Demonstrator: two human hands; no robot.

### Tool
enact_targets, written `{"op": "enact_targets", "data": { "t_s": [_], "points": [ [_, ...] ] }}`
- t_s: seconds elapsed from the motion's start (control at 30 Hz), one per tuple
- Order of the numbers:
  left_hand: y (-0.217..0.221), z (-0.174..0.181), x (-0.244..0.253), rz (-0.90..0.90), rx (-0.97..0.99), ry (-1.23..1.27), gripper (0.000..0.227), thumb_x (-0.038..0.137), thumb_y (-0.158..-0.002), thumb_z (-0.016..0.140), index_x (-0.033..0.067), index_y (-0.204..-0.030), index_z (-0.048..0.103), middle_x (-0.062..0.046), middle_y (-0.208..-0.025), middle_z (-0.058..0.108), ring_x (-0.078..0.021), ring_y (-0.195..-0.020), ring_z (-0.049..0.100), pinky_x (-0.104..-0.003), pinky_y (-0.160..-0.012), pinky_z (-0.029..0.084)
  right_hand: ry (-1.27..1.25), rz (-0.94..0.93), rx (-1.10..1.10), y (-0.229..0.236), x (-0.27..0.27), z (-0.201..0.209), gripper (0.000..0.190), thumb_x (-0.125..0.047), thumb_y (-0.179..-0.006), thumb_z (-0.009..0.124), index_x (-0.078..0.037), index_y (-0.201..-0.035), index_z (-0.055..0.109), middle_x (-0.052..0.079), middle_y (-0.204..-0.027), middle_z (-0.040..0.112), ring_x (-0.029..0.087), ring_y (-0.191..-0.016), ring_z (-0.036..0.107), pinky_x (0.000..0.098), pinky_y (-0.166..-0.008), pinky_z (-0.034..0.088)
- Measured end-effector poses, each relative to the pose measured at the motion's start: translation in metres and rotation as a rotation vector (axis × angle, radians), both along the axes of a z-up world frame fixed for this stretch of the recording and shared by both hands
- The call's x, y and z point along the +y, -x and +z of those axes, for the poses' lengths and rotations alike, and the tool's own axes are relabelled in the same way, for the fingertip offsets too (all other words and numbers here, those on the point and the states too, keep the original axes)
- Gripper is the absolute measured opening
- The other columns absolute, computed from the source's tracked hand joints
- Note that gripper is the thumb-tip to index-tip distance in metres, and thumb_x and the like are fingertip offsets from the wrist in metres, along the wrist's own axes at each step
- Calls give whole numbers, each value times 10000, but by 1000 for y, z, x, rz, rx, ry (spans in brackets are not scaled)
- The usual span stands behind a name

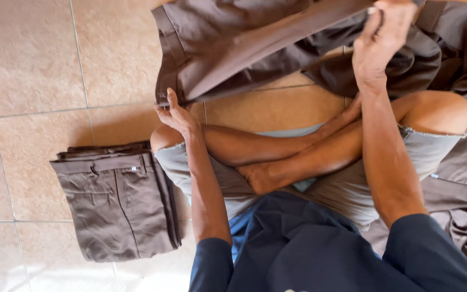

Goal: A person sitting on the floor folds brown trousers and stacks them neatly.

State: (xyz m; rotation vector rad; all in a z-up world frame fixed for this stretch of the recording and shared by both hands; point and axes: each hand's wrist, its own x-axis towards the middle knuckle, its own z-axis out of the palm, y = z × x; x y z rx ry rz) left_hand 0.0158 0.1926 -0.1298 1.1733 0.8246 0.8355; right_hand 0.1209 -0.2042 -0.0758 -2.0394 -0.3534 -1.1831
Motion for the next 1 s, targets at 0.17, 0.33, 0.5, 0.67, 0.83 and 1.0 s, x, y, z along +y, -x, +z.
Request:
{"op": "enact_targets", "data": {
  "t_s": [0.17,0.33,0.5,0.67,0.83,1.0],
  "points": [
    [-8,10,3,-1,-109,225,284,106,-842,739,32,-1024,535,-126,-959,651,-237,-811,666,-371,-717,638,616,-125,943,-2,-38,-156,413,-20,-796,767,-1,-1156,565,243,-1120,545,466,-759,681,524,-677,569],
    [-15,-24,10,53,-67,223,377,183,-868,786,43,-1141,567,-170,-989,650,-279,-816,676,-441,-634,637,658,34,528,39,52,-65,415,-116,-813,800,-58,-1134,543,114,-1049,520,305,-807,655,399,-630,568],
    [-13,-19,5,71,-110,252,322,218,-917,784,120,-1168,607,-155,-996,626,-309,-833,692,-471,-581,659,744,480,744,67,105,-94,417,-244,-951,664,-155,-1343,553,119,-1147,600,400,-825,734,529,-694,623],
    [-6,32,6,-141,-107,176,217,185,-863,758,63,-942,596,-95,-813,670,-166,-619,638,-254,-509,571,653,85,770,10,69,-141,875,-579,-1184,616,-128,-1748,121,230,-1677,-137,525,-1544,14,831,-1159,260],
    [-19,31,20,-171,-69,150,239,211,-833,792,68,-912,617,-72,-761,664,-142,-586,606,-244,-464,518,698,110,616,16,63,-120,666,-331,-859,832,-16,-1388,579,312,-1523,357,522,-1253,478,627,-1006,385],
    [-21,9,30,-150,-153,339,219,168,-851,782,26,-938,640,-112,-835,660,-198,-605,639,-252,-492,573,904,59,403,21,72,-111,632,-189,-749,849,12,-1301,616,260,-1249,597,370,-1049,662,526,-971,400]
  ]
}}
